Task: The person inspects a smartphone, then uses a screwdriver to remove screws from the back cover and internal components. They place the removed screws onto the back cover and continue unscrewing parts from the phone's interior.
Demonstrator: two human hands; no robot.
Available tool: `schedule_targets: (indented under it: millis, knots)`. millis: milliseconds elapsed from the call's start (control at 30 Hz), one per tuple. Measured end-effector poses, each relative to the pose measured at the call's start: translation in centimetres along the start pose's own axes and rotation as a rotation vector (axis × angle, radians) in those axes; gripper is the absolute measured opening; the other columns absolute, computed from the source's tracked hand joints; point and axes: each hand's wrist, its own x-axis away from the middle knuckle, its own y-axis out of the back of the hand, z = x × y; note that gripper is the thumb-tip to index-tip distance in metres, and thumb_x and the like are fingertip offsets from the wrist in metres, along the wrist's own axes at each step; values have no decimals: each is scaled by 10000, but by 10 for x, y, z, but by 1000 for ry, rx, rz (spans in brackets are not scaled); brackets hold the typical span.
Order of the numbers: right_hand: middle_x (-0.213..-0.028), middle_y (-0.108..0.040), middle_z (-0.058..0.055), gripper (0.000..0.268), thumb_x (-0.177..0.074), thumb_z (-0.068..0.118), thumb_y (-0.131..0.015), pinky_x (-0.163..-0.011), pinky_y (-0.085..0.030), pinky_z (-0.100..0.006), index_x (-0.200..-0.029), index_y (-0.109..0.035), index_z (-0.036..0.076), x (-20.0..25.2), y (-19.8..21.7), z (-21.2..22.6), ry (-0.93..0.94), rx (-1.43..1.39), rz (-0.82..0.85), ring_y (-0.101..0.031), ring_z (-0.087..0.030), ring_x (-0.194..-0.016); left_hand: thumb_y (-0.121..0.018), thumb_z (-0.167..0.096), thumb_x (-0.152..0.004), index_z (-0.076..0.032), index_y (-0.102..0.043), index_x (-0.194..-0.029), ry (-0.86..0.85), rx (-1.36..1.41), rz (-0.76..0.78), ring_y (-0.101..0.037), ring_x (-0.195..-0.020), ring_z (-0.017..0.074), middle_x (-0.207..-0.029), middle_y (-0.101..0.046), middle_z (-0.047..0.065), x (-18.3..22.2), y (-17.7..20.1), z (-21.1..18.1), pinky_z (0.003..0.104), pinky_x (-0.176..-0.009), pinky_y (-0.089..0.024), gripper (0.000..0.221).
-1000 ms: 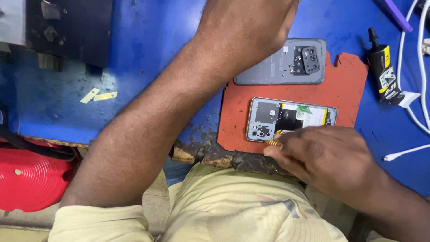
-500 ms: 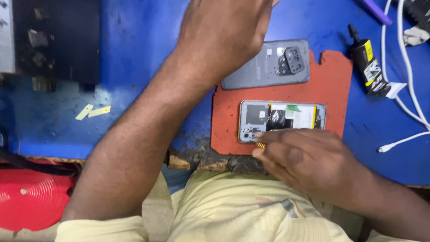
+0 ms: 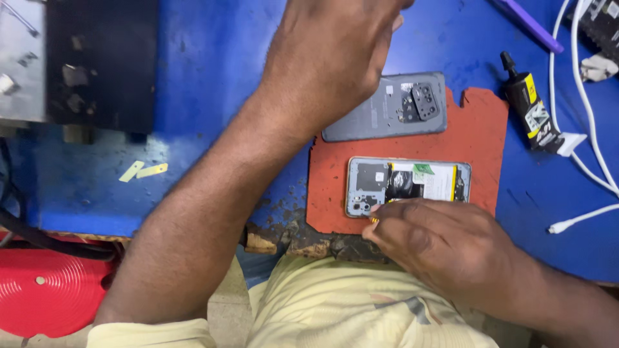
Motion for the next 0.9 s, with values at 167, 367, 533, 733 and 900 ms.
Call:
schedule_targets:
  millis: [167,367,533,733,900]
  knots:
    - [-1023,-764,-121,294,-841,80,-762,-717,-644,-353,-1091,-609,62,3,5,-3,24,-109,36,-771,-251,-832,-685,-17,-963,-75,-662,-1135,-23,-12,-42,-712,-861,312,-979,-706,104,-3,0,-1,464,-770,-555,183]
    - [-1043,-769,-88,270,-864,107,-783,-751,-657,-341,-1084,-638,49,5,1,-4,-73,-166,47,-777,-237,-866,-688,-29,-999,-82,-672,-1161,12,-2,-6,-718,-874,299,-993,-707,101,-1,-2,-1,455,-780,-562,171]
    - [-1002,-773,-107,237,-822,80,-757,-710,-640,-360,-1033,-658,40,6,4,-1,-22,-66,62,-774,-257,-855,-714,-48,-975,-64,-677,-1117,-13,-22,-22,-696,-838,312,-960,-700,106,-2,-2,-2,466,-749,-539,147]
    - [-925,-767,-64,226,-848,108,-800,-741,-629,-345,-1020,-663,51,4,2,-3,-204,-152,-14,-767,-203,-825,-690,-41,-989,-86,-678,-1155,-2,-58,5,-692,-906,272,-1028,-699,78,1,-4,2,449,-820,-536,173]
    - [-1139,-584,-147,410,-977,-147,-600,-983,-648,-357,-1261,-362,29,-7,9,-43,-330,-478,-396,-708,-244,-1126,-676,-35,-1006,-83,-682,-1189,35,-49,49,-692,-860,261,-1011,-697,90,1,-9,4,437,-768,-540,189]
